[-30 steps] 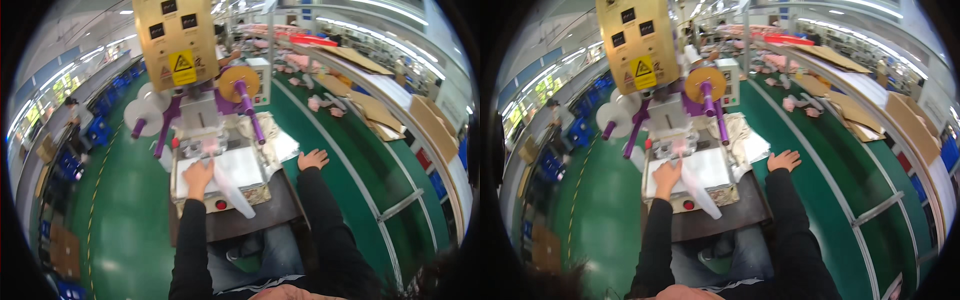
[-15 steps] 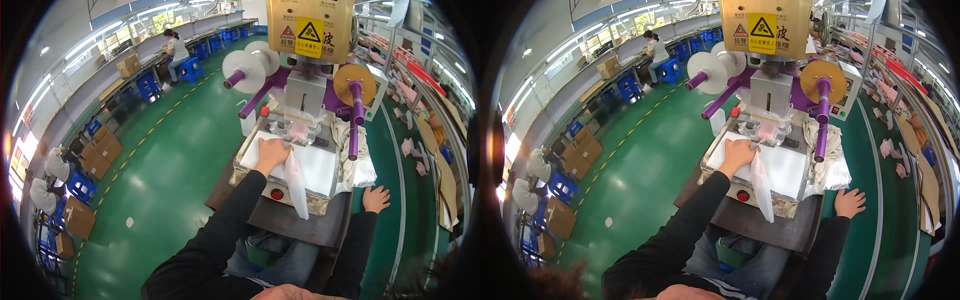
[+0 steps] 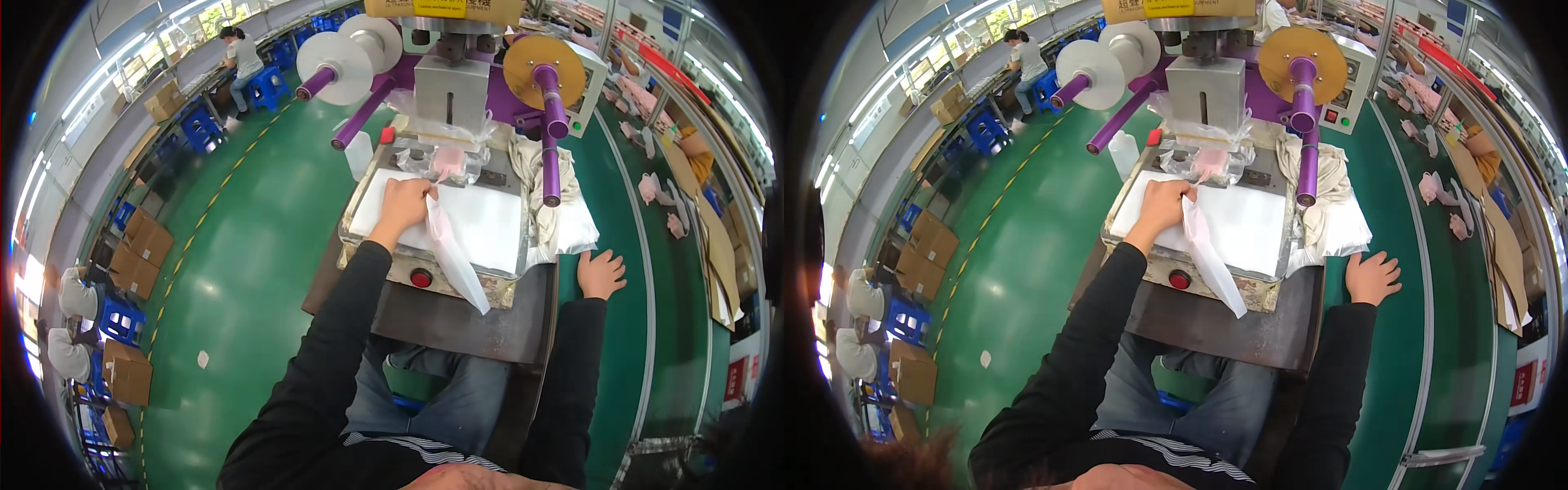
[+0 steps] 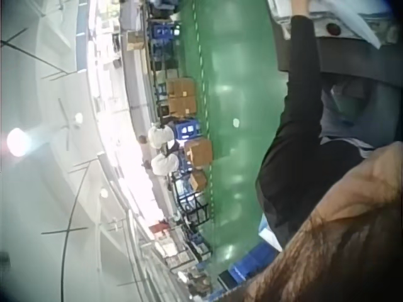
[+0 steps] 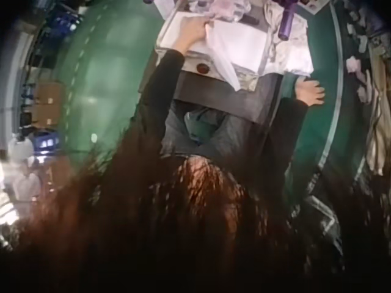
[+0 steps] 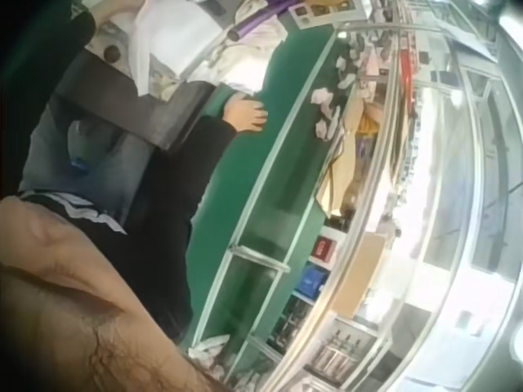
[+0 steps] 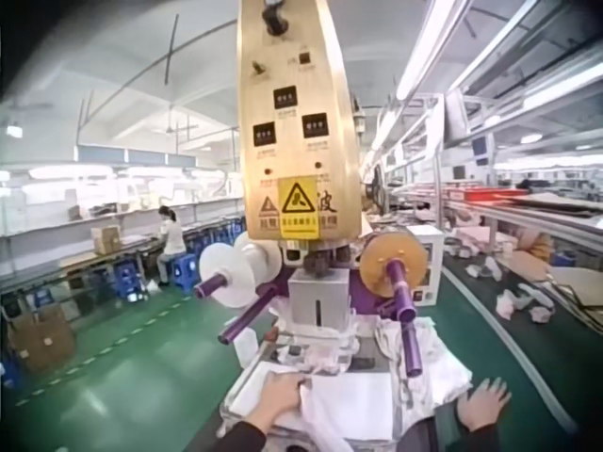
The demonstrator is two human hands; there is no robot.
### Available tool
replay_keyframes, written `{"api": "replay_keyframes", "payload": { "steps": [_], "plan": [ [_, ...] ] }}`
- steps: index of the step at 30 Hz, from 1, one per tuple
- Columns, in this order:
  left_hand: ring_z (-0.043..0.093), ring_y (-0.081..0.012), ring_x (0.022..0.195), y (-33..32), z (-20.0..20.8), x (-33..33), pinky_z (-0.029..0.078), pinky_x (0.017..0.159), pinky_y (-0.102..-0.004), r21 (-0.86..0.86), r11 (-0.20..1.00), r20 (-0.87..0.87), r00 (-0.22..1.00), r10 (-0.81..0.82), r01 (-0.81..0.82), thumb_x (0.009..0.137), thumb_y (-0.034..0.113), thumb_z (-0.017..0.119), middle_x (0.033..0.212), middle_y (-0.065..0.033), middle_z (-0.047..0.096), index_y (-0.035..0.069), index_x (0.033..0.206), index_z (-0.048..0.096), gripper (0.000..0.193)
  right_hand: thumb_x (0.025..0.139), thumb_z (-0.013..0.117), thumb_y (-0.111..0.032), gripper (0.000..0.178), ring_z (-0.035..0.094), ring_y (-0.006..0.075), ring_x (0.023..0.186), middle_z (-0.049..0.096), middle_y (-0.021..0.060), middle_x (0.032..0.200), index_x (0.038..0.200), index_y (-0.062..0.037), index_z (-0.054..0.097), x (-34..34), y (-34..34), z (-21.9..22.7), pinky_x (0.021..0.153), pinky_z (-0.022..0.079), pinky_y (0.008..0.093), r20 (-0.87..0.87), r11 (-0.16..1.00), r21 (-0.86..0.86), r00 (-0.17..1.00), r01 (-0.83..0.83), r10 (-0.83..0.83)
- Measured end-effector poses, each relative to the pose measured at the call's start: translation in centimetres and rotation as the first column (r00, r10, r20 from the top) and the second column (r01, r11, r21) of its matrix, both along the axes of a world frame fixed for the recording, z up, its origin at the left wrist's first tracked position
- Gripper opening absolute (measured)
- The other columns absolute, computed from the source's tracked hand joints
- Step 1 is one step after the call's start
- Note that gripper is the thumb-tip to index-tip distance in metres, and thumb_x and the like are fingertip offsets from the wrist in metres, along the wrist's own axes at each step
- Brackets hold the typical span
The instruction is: The worker takes small parts, processes them through a machine on the table, and places the results on a conveyor belt.
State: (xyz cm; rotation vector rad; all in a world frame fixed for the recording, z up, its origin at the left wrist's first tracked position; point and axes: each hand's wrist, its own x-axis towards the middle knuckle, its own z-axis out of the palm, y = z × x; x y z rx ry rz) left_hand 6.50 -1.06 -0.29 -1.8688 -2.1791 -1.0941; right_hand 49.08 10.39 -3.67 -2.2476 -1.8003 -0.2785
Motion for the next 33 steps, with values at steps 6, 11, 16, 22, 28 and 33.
{"api": "replay_keyframes", "payload": {
  "steps": [6,11,16,22,28,33],
  "plan": [
    [0.063,-0.0403,0.067,-0.4,0.7,0.4,0.05,0.062,-0.0463,0.103,0.994,-0.023,0.999,-0.037,0.039,0.088,0.03,0.065,0.071,-0.0173,0.066,0.006,0.073,0.07,0.029,0.094,0.052,-0.052,0.071,0.031,0.0483,0.144,0.037,0.0285,0.153,0.143,-0.0021,0.045,0.0,-0.2,0.1,0.113,0.023,0.0697,0.0,0.998,-0.051,1.0,0.024,-0.024],
    [0.065,-0.0364,0.072,-0.5,0.7,0.3,0.045,0.069,-0.047,0.08,0.995,-0.001,0.999,-0.052,0.052,0.088,0.028,0.062,0.074,-0.0128,0.069,0.01,0.073,0.069,0.025,0.094,0.052,-0.053,0.071,0.03,0.0481,0.144,0.037,0.0285,0.153,0.143,-0.0023,0.045,-0.2,-0.1,0.2,0.113,0.022,0.0696,-0.005,0.998,-0.05,1.0,0.025,-0.025],
    [0.064,-0.0397,0.072,-0.2,1.3,0.6,0.05,0.07,-0.048,0.061,0.997,0.04,0.998,-0.057,0.054,0.089,0.03,0.062,0.073,-0.0173,0.067,0.007,0.072,0.067,0.029,0.093,0.053,-0.051,0.071,0.034,0.0488,0.142,0.04,0.0296,0.151,0.141,0.0005,0.046,-0.1,-0.1,0.0,0.112,0.024,0.0693,0.006,1.0,-0.003,1.0,0.007,-0.007],
    [0.064,-0.0416,0.07,-0.2,0.9,0.4,0.05,0.067,-0.05,0.115,0.989,0.063,0.993,-0.096,0.089,0.088,0.03,0.063,0.072,-0.0185,0.066,0.006,0.071,0.067,0.031,0.094,0.053,-0.052,0.073,0.033,0.0484,0.143,0.038,0.0294,0.152,0.143,0.0,0.044,-0.3,-0.2,0.4,0.113,0.024,0.0688,0.011,0.999,-0.029,1.0,0.021,-0.021],
    [0.063,-0.0423,0.068,-0.4,1.2,0.5,0.05,0.065,-0.0498,0.112,0.99,0.14,0.985,-0.098,0.082,0.086,0.026,0.064,0.071,-0.0199,0.065,0.003,0.073,0.067,0.027,0.094,0.053,-0.052,0.073,0.032,0.0483,0.143,0.038,0.0295,0.153,0.144,0.0001,0.043,-0.4,-0.4,0.4,0.113,0.023,0.0688,0.002,0.999,-0.042,1.0,0.023,-0.023],
    [0.061,-0.0394,0.064,-0.1,0.9,0.2,0.047,0.059,-0.0454,0.136,0.986,0.168,0.978,-0.124,0.101,0.09,0.026,0.066,0.071,-0.0198,0.064,0.001,0.076,0.066,0.028,0.094,0.052,-0.053,0.071,0.032,0.0481,0.143,0.039,0.0285,0.152,0.142,-0.0014,0.046,-0.2,0.0,0.2,0.112,0.024,0.0697,0.012,1.0,-0.019,1.0,0.025,-0.025]
  ]
}}
